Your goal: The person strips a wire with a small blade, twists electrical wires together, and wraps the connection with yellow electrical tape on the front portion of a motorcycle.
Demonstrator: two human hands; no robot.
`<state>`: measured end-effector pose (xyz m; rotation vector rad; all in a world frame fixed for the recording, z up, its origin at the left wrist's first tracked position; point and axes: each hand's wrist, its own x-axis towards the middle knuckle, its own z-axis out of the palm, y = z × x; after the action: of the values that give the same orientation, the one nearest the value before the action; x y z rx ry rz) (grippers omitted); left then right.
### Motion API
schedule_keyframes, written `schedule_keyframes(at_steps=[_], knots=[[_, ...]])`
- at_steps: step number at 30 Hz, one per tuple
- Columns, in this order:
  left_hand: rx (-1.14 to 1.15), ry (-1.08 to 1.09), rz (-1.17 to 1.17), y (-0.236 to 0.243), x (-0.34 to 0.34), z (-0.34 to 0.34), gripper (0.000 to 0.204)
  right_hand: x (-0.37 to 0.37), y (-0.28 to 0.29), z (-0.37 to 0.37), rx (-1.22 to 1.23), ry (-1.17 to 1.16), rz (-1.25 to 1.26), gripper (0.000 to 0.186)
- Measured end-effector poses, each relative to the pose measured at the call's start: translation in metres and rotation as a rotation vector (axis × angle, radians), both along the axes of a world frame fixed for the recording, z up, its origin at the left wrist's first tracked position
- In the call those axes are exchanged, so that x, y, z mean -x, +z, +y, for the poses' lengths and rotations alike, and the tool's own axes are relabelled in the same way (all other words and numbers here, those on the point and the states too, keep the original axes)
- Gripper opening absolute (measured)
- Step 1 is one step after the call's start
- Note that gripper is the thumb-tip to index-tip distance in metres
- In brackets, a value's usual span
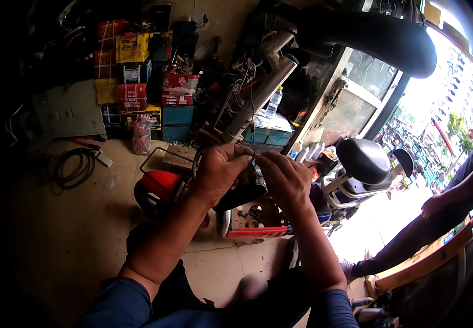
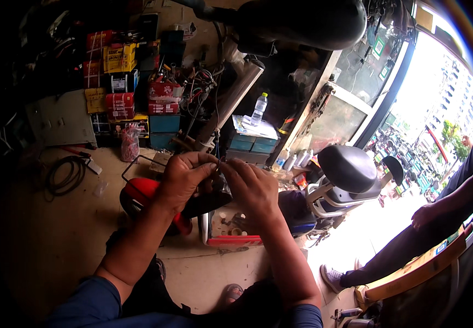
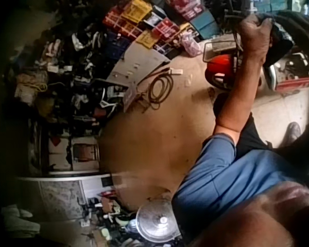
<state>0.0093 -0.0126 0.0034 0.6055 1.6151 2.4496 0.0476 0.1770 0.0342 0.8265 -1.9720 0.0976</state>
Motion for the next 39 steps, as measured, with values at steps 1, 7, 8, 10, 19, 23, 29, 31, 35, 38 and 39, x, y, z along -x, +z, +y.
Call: schedule_keyframes(at_steps=[1, 7, 8, 10, 19, 23, 29, 31, 35, 38, 39], knots=[[0.011, 0.008, 0.001, 0.000, 0.000, 0.000, 0.012, 0.000, 0.000, 0.000, 0.010, -0.005, -0.009, 0.036], [0.015, 0.030, 0.052, -0.003, 0.001, 0.003, 0.013, -0.002, -0.004, -0.011, 0.761, 0.111, -0.733, 0.012], [0.014, 0.042, 0.063, -0.004, 0.000, 0.000, 0.013, -0.004, 0.008, -0.013, 1.010, 0.176, -1.059, 0.016], [-0.002, 0.035, 0.094, -0.005, 0.001, -0.001, 0.013, -0.006, 0.012, -0.011, 1.222, 0.241, -1.363, 0.026], [-0.025, 0.019, 0.006, -0.002, -0.003, -0.001, 0.015, 0.000, -0.006, -0.009, 0.219, -0.023, -0.054, 0.018], [-0.024, 0.031, 0.007, -0.003, -0.003, -0.001, 0.015, -0.004, -0.001, -0.008, 0.021, -0.037, 0.047, 0.026], [-0.056, 0.021, 0.036, -0.008, -0.001, 0.002, 0.016, -0.008, -0.006, -0.025, 0.832, 0.127, -0.693, 0.009], [-0.041, 0.023, 0.065, -0.010, 0.001, 0.001, 0.016, -0.008, 0.011, -0.016, 1.165, 0.211, -1.197, 0.016], [-0.027, 0.031, 0.053, -0.008, -0.002, -0.002, 0.014, -0.008, -0.004, -0.014, 1.016, 0.114, -0.976, 0.018], [-0.005, 0.023, 0.015, -0.006, -0.003, -0.004, 0.013, 0.001, -0.013, -0.013, 0.423, -0.002, -0.247, 0.015], [-0.030, 0.027, -0.001, -0.006, -0.005, -0.004, 0.014, 0.001, -0.010, -0.012, 0.306, 0.000, -0.140, 0.018]])
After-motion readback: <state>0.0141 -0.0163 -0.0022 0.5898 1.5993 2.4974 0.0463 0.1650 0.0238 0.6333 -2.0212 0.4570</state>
